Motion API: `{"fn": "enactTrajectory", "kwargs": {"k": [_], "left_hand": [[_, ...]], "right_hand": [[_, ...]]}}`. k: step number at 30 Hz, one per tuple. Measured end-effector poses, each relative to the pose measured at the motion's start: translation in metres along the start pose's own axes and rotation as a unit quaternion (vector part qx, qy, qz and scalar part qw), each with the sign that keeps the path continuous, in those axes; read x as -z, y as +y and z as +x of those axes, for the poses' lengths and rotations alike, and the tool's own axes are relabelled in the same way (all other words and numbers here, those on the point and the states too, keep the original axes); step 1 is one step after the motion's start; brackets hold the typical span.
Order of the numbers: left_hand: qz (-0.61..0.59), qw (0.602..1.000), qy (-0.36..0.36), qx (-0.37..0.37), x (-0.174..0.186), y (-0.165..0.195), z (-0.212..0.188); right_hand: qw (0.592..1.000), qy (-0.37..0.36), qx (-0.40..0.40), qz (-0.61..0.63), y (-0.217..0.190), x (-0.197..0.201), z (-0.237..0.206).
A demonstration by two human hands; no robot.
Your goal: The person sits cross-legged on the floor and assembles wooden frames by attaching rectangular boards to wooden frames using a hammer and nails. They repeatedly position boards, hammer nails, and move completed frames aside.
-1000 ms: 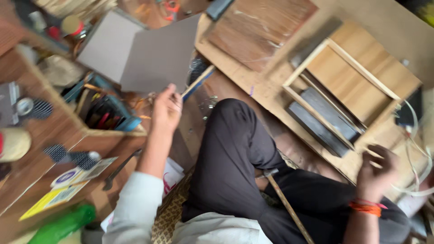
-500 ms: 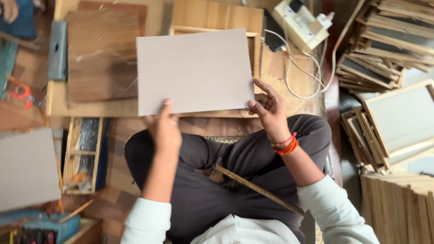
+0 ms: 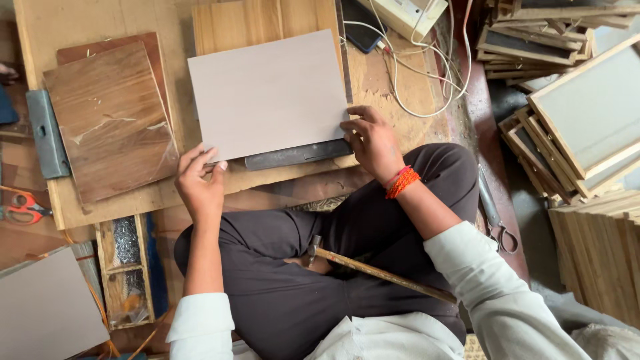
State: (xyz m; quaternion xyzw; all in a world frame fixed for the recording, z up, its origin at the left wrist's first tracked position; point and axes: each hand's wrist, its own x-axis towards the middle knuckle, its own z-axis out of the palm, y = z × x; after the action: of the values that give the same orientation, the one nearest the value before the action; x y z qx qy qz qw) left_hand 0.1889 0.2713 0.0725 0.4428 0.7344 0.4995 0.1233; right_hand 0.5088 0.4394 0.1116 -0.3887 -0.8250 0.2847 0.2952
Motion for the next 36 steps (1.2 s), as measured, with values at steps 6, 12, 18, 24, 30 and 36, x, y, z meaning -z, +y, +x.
{"fn": "enactTrajectory", "kwargs": {"k": [6, 12, 18, 24, 30, 36], "left_hand": [[-0.002, 1.000, -0.006, 0.018, 0.000, 0.000, 0.001], [0.020, 0.999, 0.006, -0.029, 0.002, -0.006, 0.002], [0.066, 0.997, 0.021, -0.043, 0.016, -0.010, 0.008], [0.074, 0.996, 0.017, -0.054, 0.024, -0.015, 0.008], [0.063, 0.996, 0.020, -0.063, 0.029, -0.014, 0.010], [0.001, 0.999, -0.036, -0.002, 0.066, -0.033, 0.008]], "right_hand": [[1.000, 0.011, -0.007, 0.006, 0.003, -0.001, 0.000], [0.996, 0.034, -0.055, 0.054, 0.006, -0.013, 0.003], [0.996, 0.066, -0.003, 0.057, 0.000, -0.034, 0.001], [0.997, 0.066, 0.016, 0.028, -0.006, -0.043, 0.001], [0.997, 0.074, 0.007, 0.032, -0.016, -0.048, -0.002], [0.996, 0.058, 0.004, 0.061, -0.027, -0.056, -0.010]]}}
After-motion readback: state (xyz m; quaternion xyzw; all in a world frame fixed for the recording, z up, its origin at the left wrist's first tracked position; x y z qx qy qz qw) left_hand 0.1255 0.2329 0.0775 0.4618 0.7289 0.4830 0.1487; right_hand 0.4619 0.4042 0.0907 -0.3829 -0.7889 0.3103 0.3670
